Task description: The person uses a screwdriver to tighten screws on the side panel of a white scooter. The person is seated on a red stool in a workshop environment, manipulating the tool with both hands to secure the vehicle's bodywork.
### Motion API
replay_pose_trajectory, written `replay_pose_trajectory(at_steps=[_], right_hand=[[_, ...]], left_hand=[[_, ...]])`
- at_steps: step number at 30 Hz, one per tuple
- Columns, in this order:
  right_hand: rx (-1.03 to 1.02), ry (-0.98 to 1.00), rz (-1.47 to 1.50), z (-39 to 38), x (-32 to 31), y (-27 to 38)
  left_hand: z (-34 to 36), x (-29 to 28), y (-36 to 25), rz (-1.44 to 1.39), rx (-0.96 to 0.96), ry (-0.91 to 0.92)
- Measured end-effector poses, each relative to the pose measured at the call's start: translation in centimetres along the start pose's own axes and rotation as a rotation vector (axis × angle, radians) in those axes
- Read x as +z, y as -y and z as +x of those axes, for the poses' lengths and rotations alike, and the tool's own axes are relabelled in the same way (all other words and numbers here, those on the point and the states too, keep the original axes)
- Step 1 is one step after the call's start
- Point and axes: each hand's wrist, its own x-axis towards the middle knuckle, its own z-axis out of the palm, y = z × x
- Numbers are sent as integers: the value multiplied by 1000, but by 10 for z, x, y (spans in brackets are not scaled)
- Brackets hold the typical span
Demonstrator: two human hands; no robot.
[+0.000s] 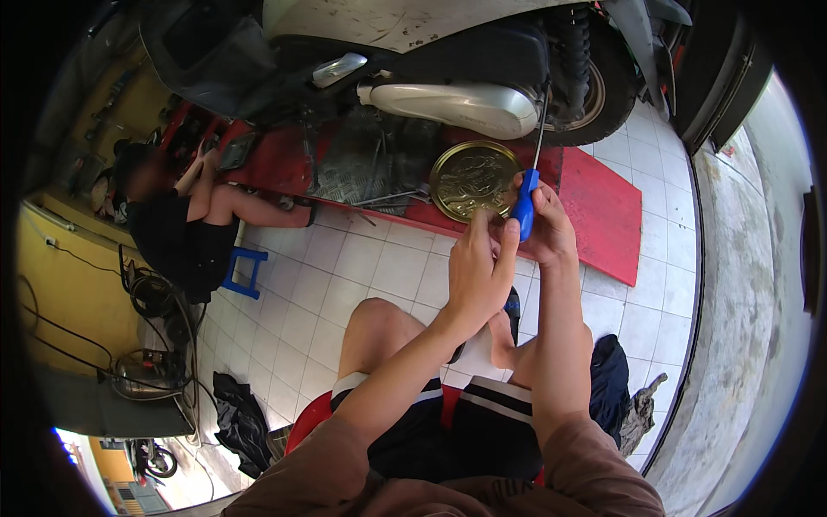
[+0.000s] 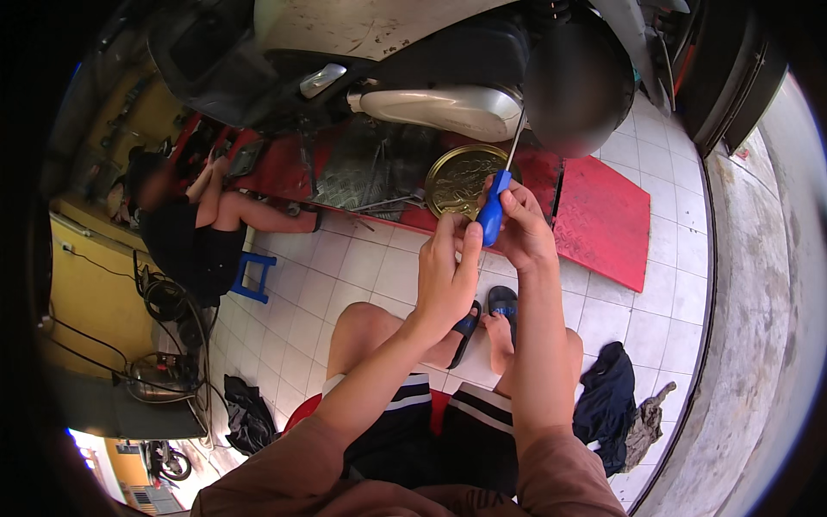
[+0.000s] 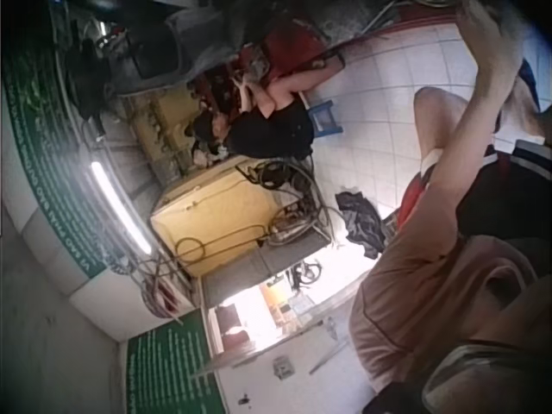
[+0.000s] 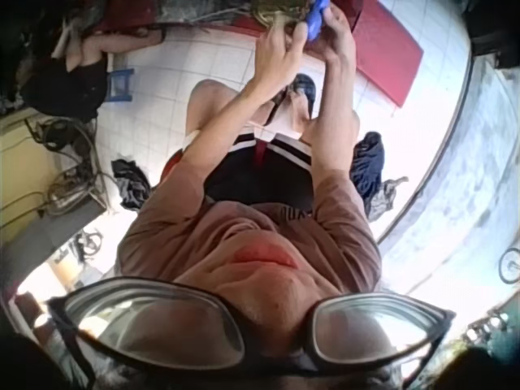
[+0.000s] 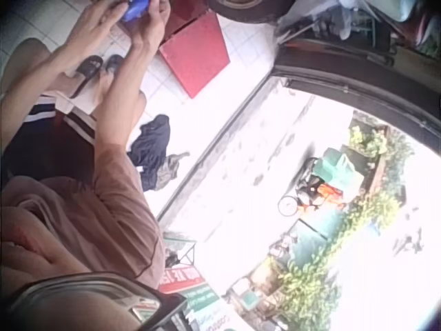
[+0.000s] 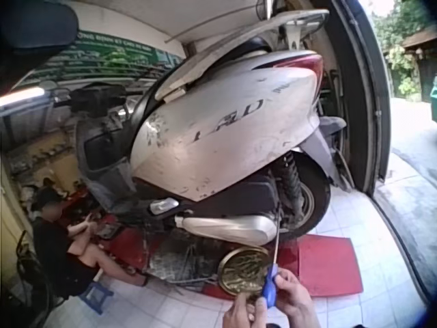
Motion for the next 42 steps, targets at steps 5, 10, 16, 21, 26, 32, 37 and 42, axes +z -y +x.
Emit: replay_pose_trajectory(at_steps=[5,10,16,21,26,32,37,42], right_hand=[[-20,-80,-100,-5,7,7],[20,137,178,-13,9,2],[39,90,61,-10,-1,-5],[6,-167,-149,-1,-3,-16],[-4,-9,-116,3,-5,-14],[5,108,170,6,-7,-15],[6,166,162,8,-20,-12],[10,-73,-20,0,-26,-7]], left_hand=[[-8,-3,-16,328,106,94],[-7,17,-2,103,88,-22],[-20,27,29,-986,-609,145],[-14,9,41,-1013,-711,172],[-12,0,29,-291,-277,190],[-13,9,20,-877,-494,238],[-13,6,27,-1398,-774,409],[-9,-3,27,-550,-425,196]])
